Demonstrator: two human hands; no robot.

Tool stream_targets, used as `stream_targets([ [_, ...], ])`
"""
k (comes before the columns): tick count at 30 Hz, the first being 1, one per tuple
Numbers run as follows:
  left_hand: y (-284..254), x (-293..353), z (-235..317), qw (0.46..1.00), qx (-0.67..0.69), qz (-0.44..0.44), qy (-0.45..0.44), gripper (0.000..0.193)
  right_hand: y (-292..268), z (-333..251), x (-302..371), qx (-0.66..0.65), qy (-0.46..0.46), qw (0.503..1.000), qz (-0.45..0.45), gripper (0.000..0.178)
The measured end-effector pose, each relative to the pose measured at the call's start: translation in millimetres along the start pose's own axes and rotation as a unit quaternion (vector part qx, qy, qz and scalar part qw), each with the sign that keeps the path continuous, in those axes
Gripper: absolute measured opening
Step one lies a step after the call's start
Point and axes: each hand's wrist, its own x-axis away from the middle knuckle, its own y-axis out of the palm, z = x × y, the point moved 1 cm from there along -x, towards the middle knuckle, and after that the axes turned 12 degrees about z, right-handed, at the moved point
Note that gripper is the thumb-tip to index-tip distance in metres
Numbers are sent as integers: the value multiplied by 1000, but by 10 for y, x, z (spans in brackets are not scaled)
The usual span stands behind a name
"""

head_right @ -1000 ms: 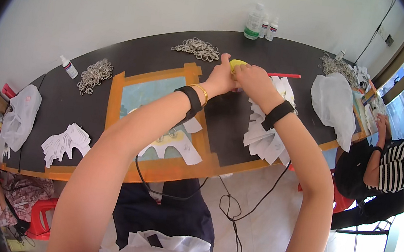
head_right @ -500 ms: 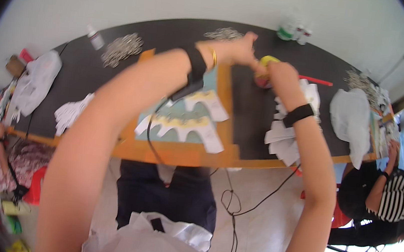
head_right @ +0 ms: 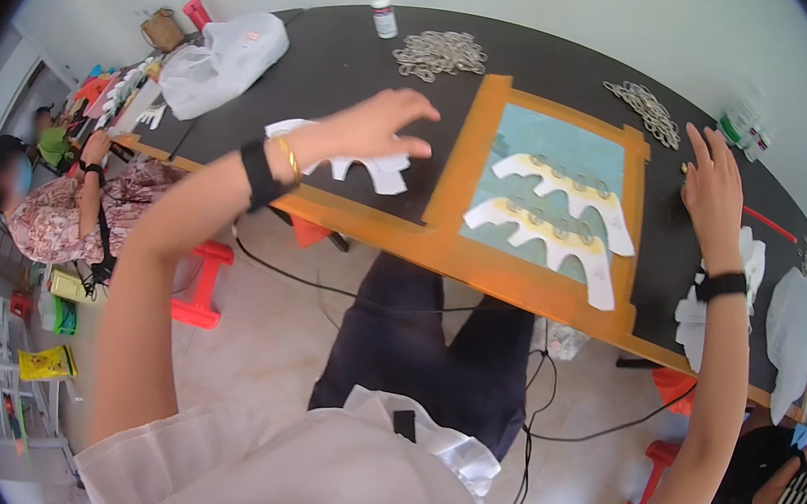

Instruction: The recorder is applying yellow glue to white shoe components using a brush and then attaching metal rings to the glued areas.

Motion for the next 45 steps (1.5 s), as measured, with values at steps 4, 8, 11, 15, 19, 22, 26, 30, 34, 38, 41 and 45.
stream_targets([
  [4, 152, 740, 4, 997, -56, 33, 45, 41, -470, -1223, -102, -232, 70, 969, 39, 43],
  [8, 208, 894, -12, 996, -13, 81, 38, 29, -936, -2004, 275, -358, 43, 931, 65, 43],
  [11, 69, 939, -206, 998, 24, 52, 35, 26, -1167, -2359, 446, -442, 88, 888, 89, 43],
  [15, -90, 730, -155, 997, -13, 77, 3, 25, -1217, -2604, 694, -447, 194, 865, 121, 43],
  [19, 179, 148, 255, 952, 245, 116, -140, 34, -1272, -2802, 725, -502, 328, 800, 32, 42],
  [22, 490, -333, 472, 945, 268, 28, -184, 39, -1261, -2860, 707, -514, 253, 819, 12, 39],
  [26, 738, -735, 531, 974, 140, -42, -175, 48, -1287, -2938, 701, -514, 332, 791, 4, 36],
  [30, 829, -991, 539, 912, 239, -200, -265, 38, -1283, -2993, 879, -529, 352, 773, -3, 34],
  [34, 942, -976, 408, 746, 511, -175, -390, 24, -1244, -2972, 997, -543, 379, 749, -30, 33],
  [38, 723, -734, 148, 721, 542, -149, -404, 21, -1234, -2985, 1011, -547, 402, 733, -58, 31],
  [41, 496, -409, -104, 704, 570, -151, -396, 22, -1262, -2999, 996, -567, 401, 714, -91, 29],
  [45, 180, 135, -12, 621, 633, 35, -460, 20, -1163, -2975, 893, -587, 369, 708, -134, 28],
])
